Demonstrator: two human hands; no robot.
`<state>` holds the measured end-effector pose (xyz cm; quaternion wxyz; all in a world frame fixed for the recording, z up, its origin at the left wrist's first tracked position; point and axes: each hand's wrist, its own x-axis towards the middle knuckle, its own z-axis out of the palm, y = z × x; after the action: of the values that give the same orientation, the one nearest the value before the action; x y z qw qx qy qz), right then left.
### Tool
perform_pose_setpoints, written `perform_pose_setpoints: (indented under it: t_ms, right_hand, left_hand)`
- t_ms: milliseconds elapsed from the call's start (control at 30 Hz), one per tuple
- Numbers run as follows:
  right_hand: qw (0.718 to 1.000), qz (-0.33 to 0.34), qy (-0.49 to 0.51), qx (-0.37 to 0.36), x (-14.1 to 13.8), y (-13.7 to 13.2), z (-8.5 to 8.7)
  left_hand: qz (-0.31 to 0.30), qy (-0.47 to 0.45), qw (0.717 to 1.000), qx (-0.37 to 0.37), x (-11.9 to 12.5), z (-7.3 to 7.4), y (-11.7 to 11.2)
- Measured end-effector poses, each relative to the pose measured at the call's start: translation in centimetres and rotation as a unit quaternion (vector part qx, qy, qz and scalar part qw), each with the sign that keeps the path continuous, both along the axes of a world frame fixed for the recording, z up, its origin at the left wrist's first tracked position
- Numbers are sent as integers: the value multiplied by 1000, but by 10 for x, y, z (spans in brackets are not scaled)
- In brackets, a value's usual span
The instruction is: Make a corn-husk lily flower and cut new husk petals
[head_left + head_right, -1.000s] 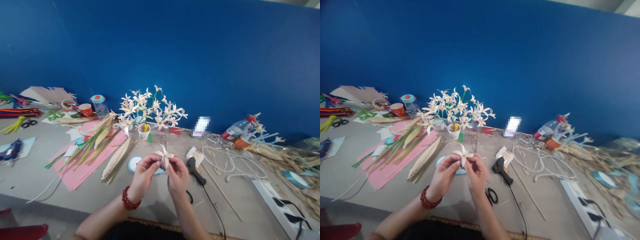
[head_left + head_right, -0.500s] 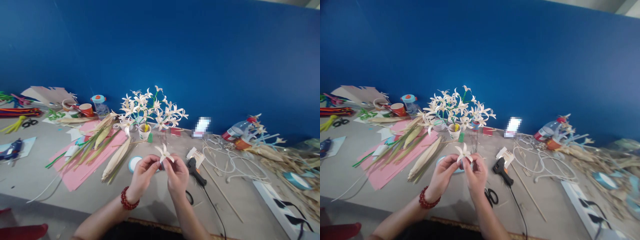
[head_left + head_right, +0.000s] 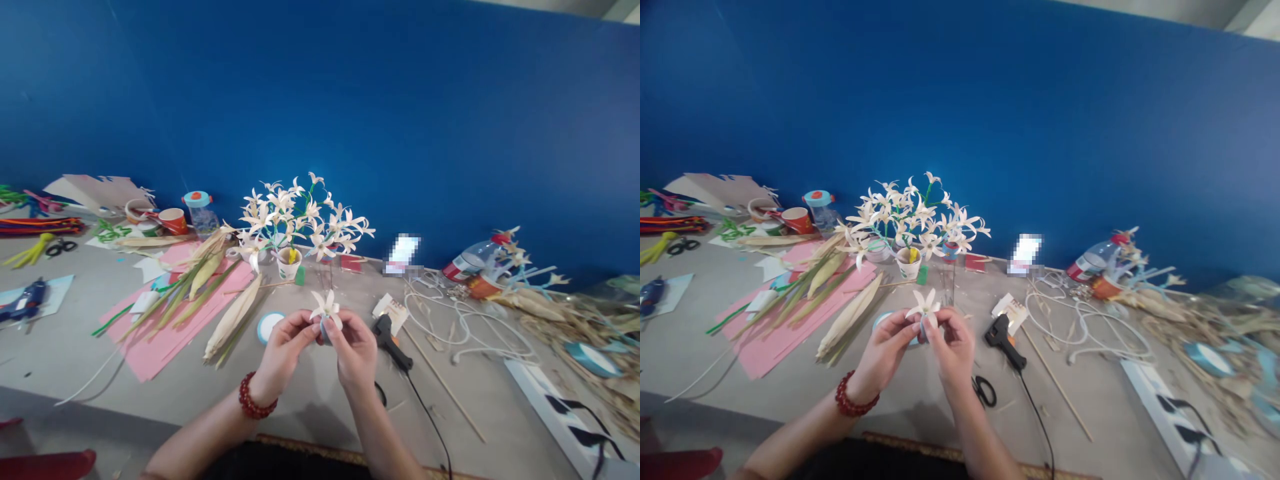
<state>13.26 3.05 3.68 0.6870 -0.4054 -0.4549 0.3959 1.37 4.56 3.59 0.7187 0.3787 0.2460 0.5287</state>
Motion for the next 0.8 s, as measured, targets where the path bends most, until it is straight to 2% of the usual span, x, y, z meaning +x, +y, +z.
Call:
perform_pose_setpoints:
  t_ms: [300,500,600,800]
  right_hand:
    - [1000,8,15,-7,0,-2,3]
    - [997,-65,-43,4,4,-2,-4]
    - [995,-76,-65,-3,6,-1,-8]
    - [997,-64,-42,-9,4,0,-7]
  left_hand:
    - [-14,34,999,18,-3,6,0]
    - [32,103,993,54,-4,10,-1]
    - [40,140,986,80,-5,11,-2]
    - [19,121,990,72,-6,16,-3]
